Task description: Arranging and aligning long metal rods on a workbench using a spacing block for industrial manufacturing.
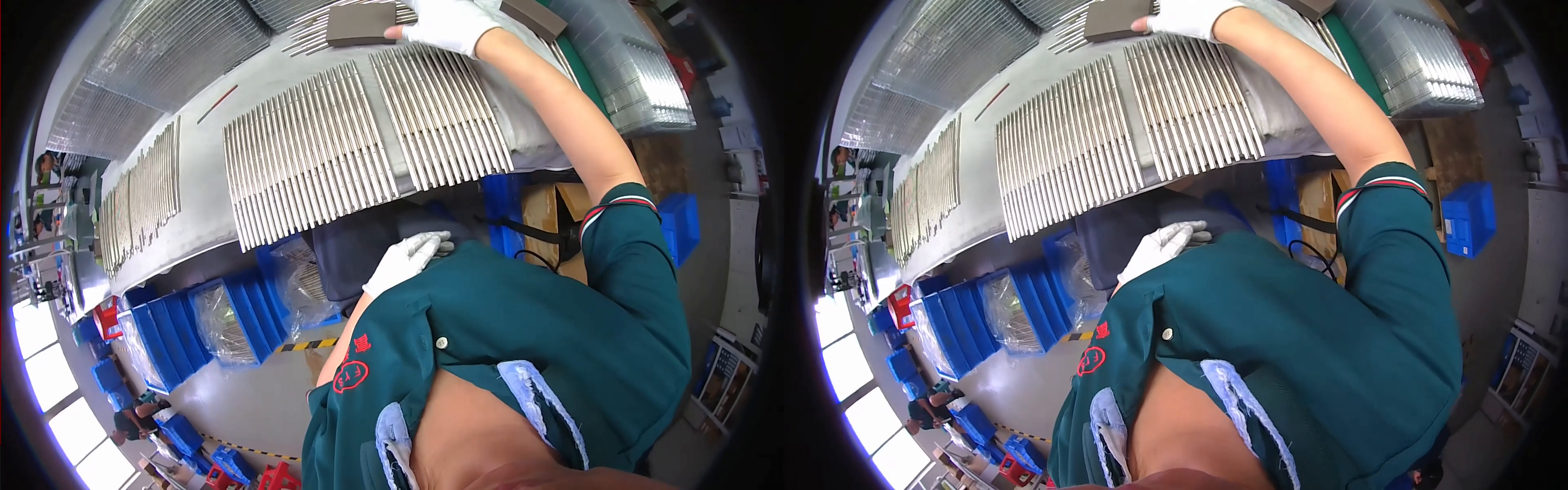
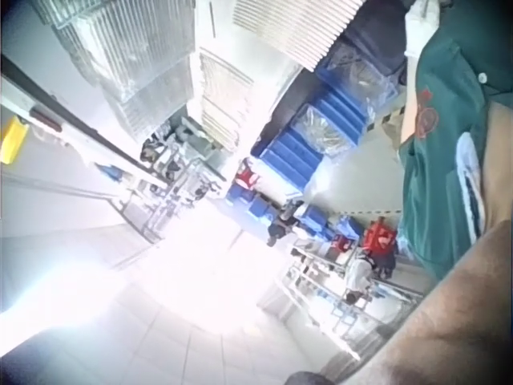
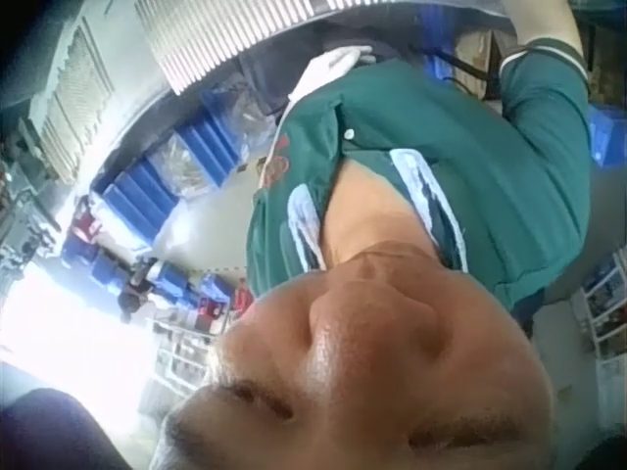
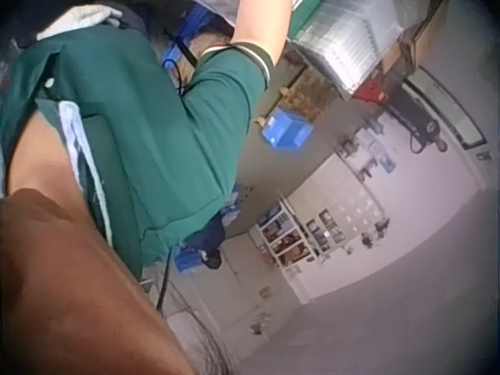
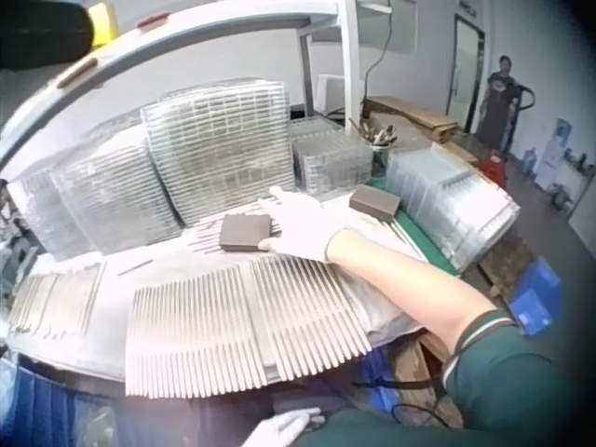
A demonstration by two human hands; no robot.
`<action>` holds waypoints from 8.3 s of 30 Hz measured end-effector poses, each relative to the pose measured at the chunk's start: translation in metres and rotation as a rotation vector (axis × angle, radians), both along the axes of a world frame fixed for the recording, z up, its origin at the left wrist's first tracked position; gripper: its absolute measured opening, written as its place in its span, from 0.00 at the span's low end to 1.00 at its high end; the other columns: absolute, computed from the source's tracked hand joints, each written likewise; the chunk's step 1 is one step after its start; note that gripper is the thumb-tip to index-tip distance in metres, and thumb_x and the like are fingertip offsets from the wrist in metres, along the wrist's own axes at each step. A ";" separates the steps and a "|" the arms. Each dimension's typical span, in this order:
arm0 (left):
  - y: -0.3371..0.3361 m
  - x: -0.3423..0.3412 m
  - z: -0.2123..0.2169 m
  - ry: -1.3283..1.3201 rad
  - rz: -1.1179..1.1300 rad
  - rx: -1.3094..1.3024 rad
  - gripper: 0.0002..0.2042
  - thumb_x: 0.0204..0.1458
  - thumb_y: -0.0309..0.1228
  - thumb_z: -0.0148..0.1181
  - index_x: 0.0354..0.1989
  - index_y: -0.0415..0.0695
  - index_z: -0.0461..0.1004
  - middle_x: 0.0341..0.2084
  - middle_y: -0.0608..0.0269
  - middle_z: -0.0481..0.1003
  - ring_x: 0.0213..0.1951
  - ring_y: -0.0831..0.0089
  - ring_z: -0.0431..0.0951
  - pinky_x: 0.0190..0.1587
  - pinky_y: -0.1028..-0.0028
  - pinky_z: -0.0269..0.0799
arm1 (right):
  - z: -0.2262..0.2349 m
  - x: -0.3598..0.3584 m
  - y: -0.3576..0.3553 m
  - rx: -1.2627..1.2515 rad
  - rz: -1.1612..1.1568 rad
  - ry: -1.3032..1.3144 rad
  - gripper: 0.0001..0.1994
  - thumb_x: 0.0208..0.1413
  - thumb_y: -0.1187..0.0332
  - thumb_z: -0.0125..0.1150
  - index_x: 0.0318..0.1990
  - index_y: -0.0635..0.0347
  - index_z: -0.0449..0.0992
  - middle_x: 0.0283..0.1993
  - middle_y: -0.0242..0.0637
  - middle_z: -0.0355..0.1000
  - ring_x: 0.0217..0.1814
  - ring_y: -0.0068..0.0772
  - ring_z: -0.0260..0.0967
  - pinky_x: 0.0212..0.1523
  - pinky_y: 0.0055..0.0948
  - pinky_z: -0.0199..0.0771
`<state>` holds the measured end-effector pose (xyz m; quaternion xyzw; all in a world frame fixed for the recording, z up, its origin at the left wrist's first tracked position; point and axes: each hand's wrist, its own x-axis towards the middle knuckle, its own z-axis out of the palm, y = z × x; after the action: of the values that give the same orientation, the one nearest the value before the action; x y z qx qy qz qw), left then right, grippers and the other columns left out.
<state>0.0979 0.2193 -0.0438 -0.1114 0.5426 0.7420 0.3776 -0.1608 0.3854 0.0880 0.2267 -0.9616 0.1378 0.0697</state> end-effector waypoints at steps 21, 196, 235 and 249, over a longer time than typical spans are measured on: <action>0.006 -0.024 0.007 0.081 -0.076 0.143 0.23 0.57 0.41 0.51 0.52 0.32 0.65 0.42 0.50 0.73 0.45 0.66 0.74 0.52 0.69 0.69 | 0.012 0.022 0.062 0.231 0.452 -0.026 0.43 0.42 0.39 0.54 0.64 0.54 0.56 0.69 0.52 0.44 0.72 0.54 0.33 0.68 0.50 0.37; 0.067 -0.041 0.045 -0.141 0.092 0.440 0.13 0.57 0.38 0.54 0.38 0.37 0.70 0.21 0.65 0.71 0.22 0.77 0.71 0.28 0.77 0.71 | 0.026 0.112 0.136 -0.004 0.322 -0.121 0.43 0.35 0.34 0.59 0.59 0.48 0.66 0.67 0.47 0.48 0.67 0.50 0.50 0.63 0.40 0.54; 0.079 -0.050 0.032 -0.069 0.181 0.266 0.09 0.57 0.35 0.54 0.34 0.41 0.70 0.21 0.70 0.65 0.22 0.81 0.65 0.28 0.77 0.65 | -0.014 0.117 0.129 0.025 0.213 -0.212 0.44 0.33 0.30 0.56 0.59 0.43 0.67 0.66 0.49 0.50 0.67 0.54 0.49 0.64 0.41 0.50; 0.077 -0.045 0.050 -0.063 0.092 0.175 0.18 0.56 0.42 0.54 0.40 0.35 0.71 0.23 0.64 0.72 0.20 0.84 0.66 0.24 0.84 0.63 | -0.010 0.111 0.110 -0.045 0.608 -0.255 0.35 0.37 0.40 0.61 0.54 0.44 0.72 0.64 0.51 0.52 0.65 0.53 0.51 0.64 0.39 0.50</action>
<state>0.0531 0.2959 0.0065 -0.1260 0.4577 0.7993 0.3684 -0.0495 0.4958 0.0778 0.4827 -0.8476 0.2008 -0.0907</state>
